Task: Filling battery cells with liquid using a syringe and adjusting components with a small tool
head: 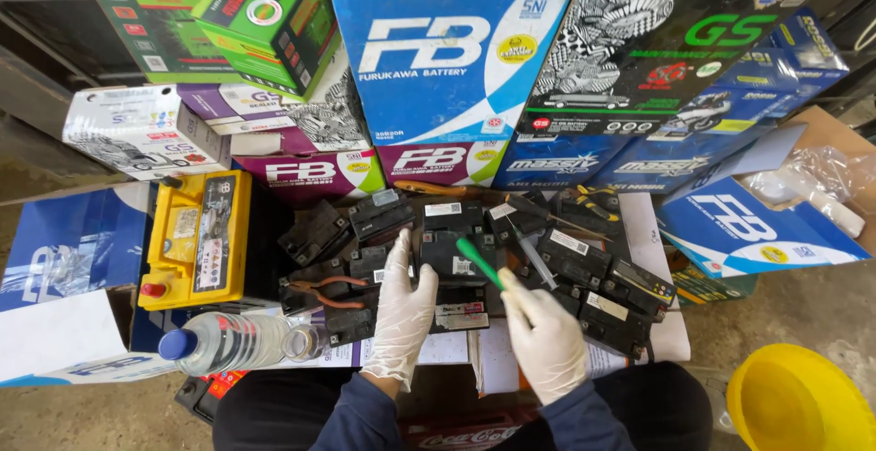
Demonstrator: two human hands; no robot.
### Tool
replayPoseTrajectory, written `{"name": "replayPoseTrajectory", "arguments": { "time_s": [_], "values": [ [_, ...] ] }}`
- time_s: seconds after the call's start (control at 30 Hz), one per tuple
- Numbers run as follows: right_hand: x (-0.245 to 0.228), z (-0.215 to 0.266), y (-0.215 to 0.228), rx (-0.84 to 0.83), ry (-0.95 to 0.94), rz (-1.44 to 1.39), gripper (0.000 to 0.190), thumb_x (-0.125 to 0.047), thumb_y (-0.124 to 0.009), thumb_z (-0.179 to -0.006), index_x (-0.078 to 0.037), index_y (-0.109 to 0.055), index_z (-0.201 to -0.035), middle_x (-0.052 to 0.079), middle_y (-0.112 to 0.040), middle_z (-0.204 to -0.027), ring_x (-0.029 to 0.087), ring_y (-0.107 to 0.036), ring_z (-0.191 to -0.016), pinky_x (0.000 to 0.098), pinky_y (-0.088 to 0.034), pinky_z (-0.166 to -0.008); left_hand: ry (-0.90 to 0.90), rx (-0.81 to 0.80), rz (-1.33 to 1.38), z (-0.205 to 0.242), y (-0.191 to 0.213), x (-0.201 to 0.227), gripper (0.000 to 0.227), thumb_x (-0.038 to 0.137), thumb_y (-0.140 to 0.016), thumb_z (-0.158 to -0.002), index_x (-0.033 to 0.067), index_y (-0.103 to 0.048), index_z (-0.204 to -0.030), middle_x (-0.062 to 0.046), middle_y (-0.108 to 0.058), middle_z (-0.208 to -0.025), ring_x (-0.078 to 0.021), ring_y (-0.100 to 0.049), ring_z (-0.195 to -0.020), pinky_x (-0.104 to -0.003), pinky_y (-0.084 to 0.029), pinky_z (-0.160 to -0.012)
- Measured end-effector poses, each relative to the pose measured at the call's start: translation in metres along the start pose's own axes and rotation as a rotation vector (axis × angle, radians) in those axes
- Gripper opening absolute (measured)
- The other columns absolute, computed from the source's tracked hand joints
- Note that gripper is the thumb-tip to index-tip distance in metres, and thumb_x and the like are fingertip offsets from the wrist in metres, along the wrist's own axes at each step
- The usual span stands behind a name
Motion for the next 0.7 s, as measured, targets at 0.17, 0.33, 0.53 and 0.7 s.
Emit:
{"name": "replayPoseTrajectory", "arguments": {
  "time_s": [0.17,0.33,0.53,0.7],
  "values": [
    [0.039,0.013,-0.002,-0.008,-0.161,-0.006,0.036,-0.029,-0.06,-0.099,-0.022,-0.07,-0.133,-0.005,-0.052,-0.06,0.009,-0.034,-0.046,0.0272,-0.03,-0.039,-0.155,-0.002,-0.187,-0.007,0.001,0.002,0.067,0.011,-0.05,-0.091,0.0116,-0.039,-0.156,-0.008,-0.038,-0.165,-0.0185,-0.03,-0.154,-0.034,-0.018,-0.127],
    [0.032,0.002,0.024,0.195,-0.139,-0.163,0.031,-0.009,-0.068,-0.095,-0.007,-0.074,-0.125,0.006,-0.075,-0.123,0.017,-0.074,-0.106,0.0328,-0.051,-0.108,-0.605,0.053,-0.525,-0.001,-0.006,0.003,0.053,-0.001,-0.045,-0.097,-0.0088,-0.038,-0.149,-0.024,-0.038,-0.158,-0.039,-0.029,-0.152,-0.044,-0.028,-0.126],
    [0.024,0.022,-0.006,0.082,-0.199,-0.221,0.035,-0.02,-0.066,-0.097,-0.021,-0.073,-0.131,-0.001,-0.073,-0.095,0.014,-0.064,-0.072,0.0299,-0.05,-0.067,-0.443,0.132,-0.301,0.039,-0.026,0.012,0.076,0.012,-0.057,-0.097,0.0016,-0.017,-0.161,-0.03,-0.004,-0.17,-0.0472,-0.009,-0.159,-0.053,-0.026,-0.121],
    [0.058,0.023,0.002,0.138,-0.369,-0.327,0.034,-0.014,-0.063,-0.097,-0.009,-0.073,-0.129,0.005,-0.075,-0.128,0.014,-0.069,-0.119,0.0275,-0.051,-0.105,-0.406,0.205,-0.413,0.041,-0.057,-0.003,0.118,0.029,-0.088,-0.078,-0.0055,-0.011,-0.16,-0.033,0.001,-0.169,-0.0529,-0.011,-0.157,-0.057,-0.036,-0.116]
  ]
}}
Point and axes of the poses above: each hand's wrist, its own z-axis away from the middle knuckle, its own y-axis out of the back of the hand, x = y × z, the point moved 3 cm from there along -z, towards the middle knuckle
